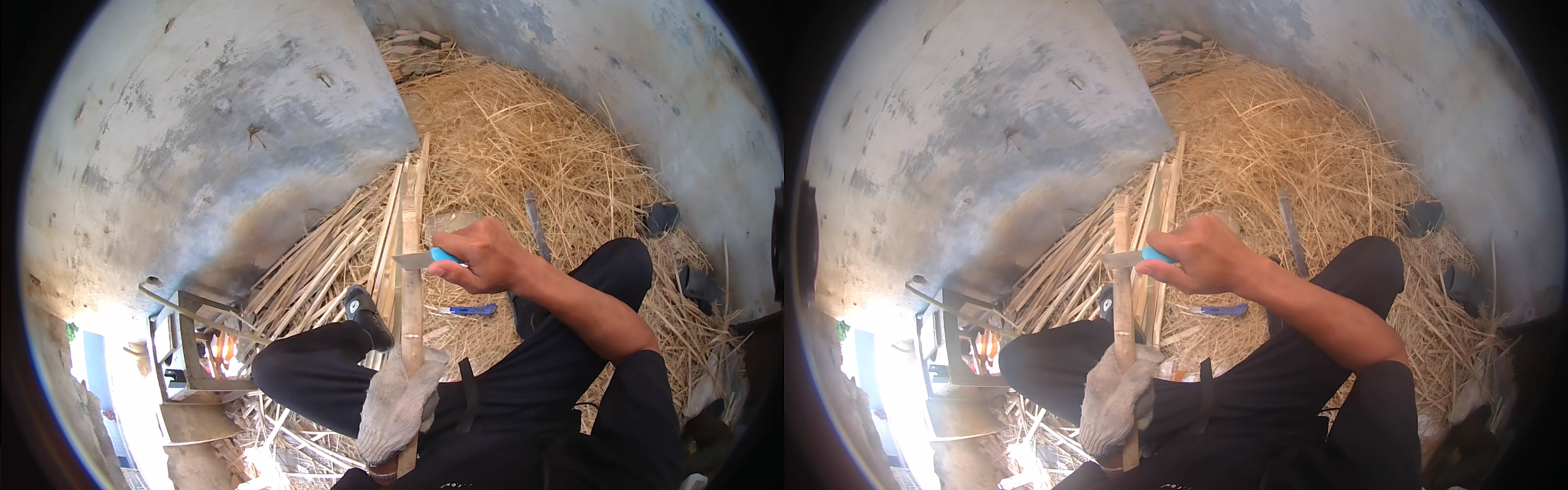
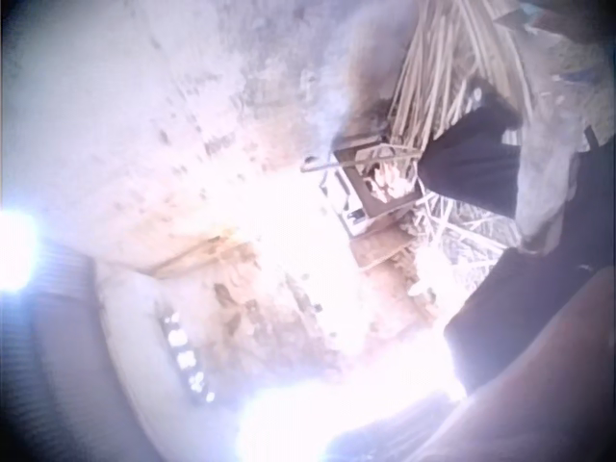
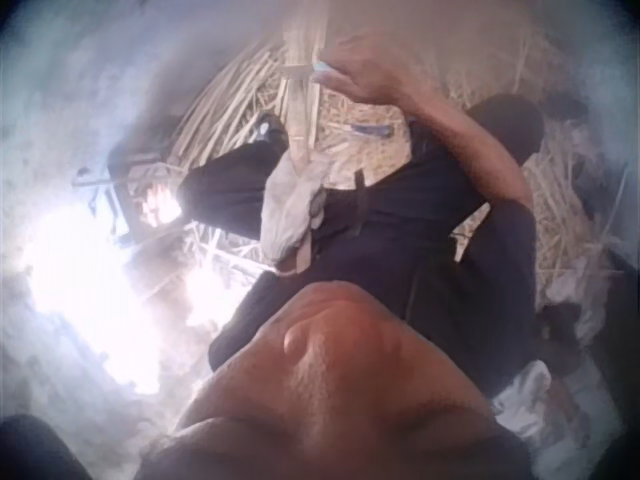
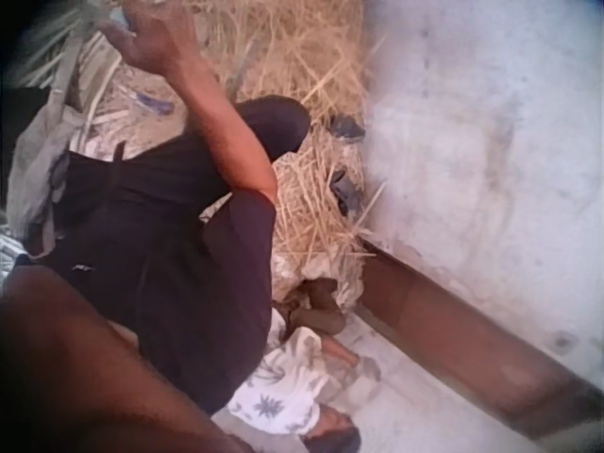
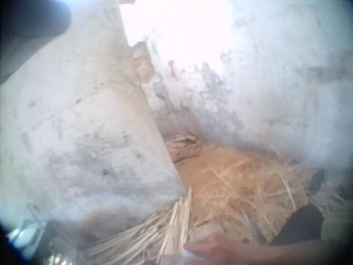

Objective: The person sits on a straw-covered floor and uses a utility knife to shave thin strips from a bamboo stick. They hold the stick with a gloved left hand and repeatedly scrape along its length, producing fine shavings that fall onto the straw.

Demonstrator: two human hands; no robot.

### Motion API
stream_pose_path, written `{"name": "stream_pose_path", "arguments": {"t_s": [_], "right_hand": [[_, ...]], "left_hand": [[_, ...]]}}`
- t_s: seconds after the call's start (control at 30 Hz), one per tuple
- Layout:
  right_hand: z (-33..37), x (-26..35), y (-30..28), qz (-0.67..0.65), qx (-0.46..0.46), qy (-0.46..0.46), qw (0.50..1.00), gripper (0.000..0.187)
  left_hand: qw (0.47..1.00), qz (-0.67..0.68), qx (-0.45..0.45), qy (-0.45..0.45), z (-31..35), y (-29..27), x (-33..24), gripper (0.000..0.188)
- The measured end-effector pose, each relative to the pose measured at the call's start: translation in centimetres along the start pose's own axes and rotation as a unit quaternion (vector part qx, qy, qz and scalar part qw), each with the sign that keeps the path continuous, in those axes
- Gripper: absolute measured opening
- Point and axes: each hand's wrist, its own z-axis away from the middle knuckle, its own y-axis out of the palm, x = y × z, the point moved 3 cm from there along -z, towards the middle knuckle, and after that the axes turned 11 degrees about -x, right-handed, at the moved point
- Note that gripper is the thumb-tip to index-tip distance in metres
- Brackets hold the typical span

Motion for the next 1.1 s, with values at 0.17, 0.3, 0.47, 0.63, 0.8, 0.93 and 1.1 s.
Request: {"name": "stream_pose_path", "arguments": {"t_s": [0.17, 0.3, 0.47, 0.63, 0.8, 0.93, 1.1], "right_hand": [[-0.7, -0.9, 0.5, 0.083, -0.046, 0.032, 0.995, 0.046], [-2.6, -8.9, -2.0, 0.210, -0.115, 0.255, 0.937, 0.053], [-2.9, -7.3, -4.9, 0.118, -0.188, 0.207, 0.953, 0.054], [-1.6, -1.6, -2.7, 0.015, -0.078, 0.016, 0.997, 0.051], [-0.9, 0.5, -1.5, -0.016, -0.030, 0.004, 0.999, 0.046], [-1.7, -2.5, -3.5, 0.211, -0.120, 0.072, 0.967, 0.047], [-2.1, -7.6, -7.2, 0.140, -0.214, 0.218, 0.942, 0.048]], "left_hand": [[1.000, -0.007, -0.001, 0.001, -0.6, 0.2, -0.2, 0.022], [0.993, -0.048, 0.107, 0.009, 1.9, 0.5, 0.8, 0.021], [0.990, 0.111, 0.088, 0.011, 0.0, -0.1, 0.4, 0.018], [0.989, 0.121, 0.077, 0.030, -0.5, -0.7, 0.2, 0.024], [0.992, 0.094, 0.078, -0.012, -0.4, -0.1, 0.6, 0.023], [0.992, 0.022, 0.117, -0.051, 0.3, 0.5, 0.4, 0.020], [0.988, 0.022, 0.150, 0.003, 1.7, 1.0, -0.3, 0.016]]}}
